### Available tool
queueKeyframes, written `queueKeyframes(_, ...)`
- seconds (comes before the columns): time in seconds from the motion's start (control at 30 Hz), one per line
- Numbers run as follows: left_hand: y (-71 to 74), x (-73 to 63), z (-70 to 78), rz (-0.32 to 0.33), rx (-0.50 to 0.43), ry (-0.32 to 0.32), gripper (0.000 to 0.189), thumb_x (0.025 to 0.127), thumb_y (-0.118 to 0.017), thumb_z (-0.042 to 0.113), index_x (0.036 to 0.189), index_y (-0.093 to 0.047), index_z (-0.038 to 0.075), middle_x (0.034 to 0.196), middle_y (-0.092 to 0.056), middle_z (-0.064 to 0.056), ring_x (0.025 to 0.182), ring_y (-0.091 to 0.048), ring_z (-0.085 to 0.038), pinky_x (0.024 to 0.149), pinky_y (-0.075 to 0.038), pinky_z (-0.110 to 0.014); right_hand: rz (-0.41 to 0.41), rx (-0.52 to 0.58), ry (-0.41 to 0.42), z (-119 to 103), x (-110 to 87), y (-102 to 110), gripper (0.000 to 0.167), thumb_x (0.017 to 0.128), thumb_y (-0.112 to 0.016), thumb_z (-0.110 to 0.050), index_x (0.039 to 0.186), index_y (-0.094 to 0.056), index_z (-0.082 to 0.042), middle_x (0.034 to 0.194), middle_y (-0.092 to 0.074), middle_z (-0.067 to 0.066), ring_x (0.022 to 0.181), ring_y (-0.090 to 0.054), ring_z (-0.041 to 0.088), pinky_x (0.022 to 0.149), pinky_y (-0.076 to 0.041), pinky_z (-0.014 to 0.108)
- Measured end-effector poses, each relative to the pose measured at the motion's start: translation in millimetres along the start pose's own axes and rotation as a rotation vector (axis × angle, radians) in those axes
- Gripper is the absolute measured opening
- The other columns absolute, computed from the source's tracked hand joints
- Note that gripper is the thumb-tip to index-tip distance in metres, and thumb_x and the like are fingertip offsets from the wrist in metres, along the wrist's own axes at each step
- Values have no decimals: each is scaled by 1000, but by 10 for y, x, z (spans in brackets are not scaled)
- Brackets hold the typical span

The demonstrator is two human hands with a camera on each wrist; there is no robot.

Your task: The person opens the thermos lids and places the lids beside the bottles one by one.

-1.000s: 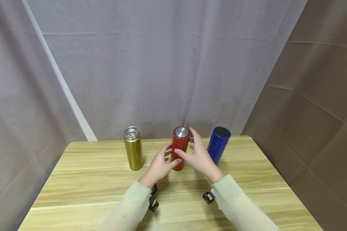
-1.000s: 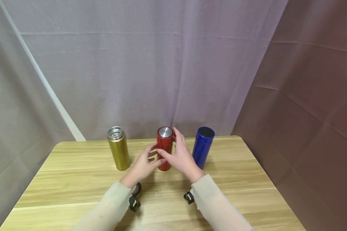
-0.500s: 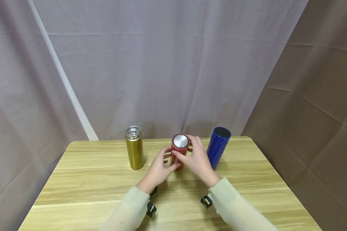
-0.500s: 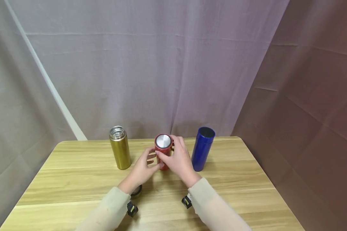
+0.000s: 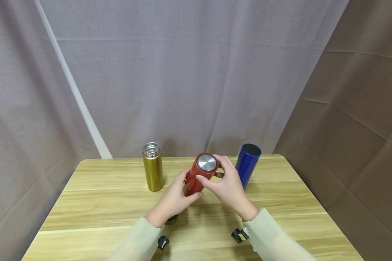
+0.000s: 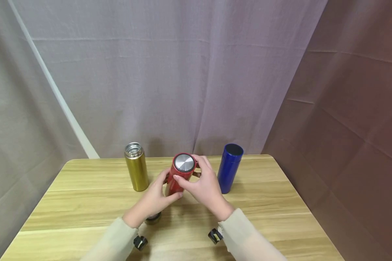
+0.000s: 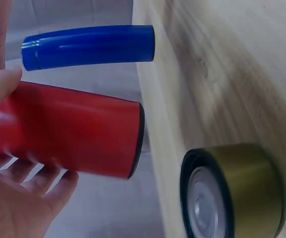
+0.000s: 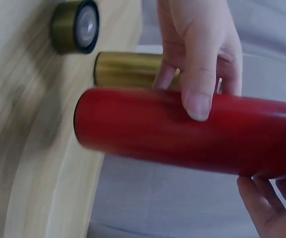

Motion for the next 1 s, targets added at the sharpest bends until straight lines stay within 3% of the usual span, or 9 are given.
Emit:
queueKeyframes(0.23, 148, -118, 148, 18, 39, -55, 81, 79, -78, 44, 144, -34, 26, 126, -51, 8, 107, -55, -8, 89, -49, -36, -63, 251, -59, -311, -60, 73, 54, 79, -78, -4, 127, -54, -5, 117, -57, 8, 104, -59, 24, 80, -56, 39)
queueKeyframes(0.43, 253, -221, 250, 7, 94, -73, 74, 79, -78, 41, 140, -40, 23, 116, -55, 9, 99, -56, -7, 84, -51, -34, -111, 372, -73, -126, -115, 44, 53, 82, -75, -1, 130, -52, -6, 121, -57, 10, 106, -60, 23, 83, -55, 40)
queueKeyframes(0.63, 294, -291, 295, -44, 113, -78, 72, 81, -73, 47, 139, -41, 21, 117, -55, 9, 100, -56, -7, 85, -51, -34, -135, 386, -52, 28, -153, 16, 52, 82, -75, -6, 128, -51, -5, 119, -58, 12, 103, -61, 26, 82, -55, 38)
queueKeyframes(0.8, 377, -343, 301, 10, 171, -92, 73, 77, -79, 43, 137, -45, 19, 117, -56, 11, 100, -54, -4, 85, -50, -32, -172, 400, -77, 82, -166, -7, 54, 82, -76, -4, 129, -50, -6, 120, -57, 13, 105, -60, 28, 80, -56, 38)
queueKeyframes(1.0, 488, -383, 279, 86, 331, -124, 74, 72, -82, 36, 135, -48, 16, 116, -58, 7, 100, -53, -9, 88, -46, -35, -183, 328, -92, 149, -189, -8, 54, 84, -74, -8, 132, -49, -8, 122, -56, 12, 105, -60, 27, 78, -57, 35)
Point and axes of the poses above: each hand's wrist, its own x-axis towards the middle knuckle, its own y-axis out of the back of the hand, z = x × y, the point moved 6 cm from there along x, towards the middle knuckle
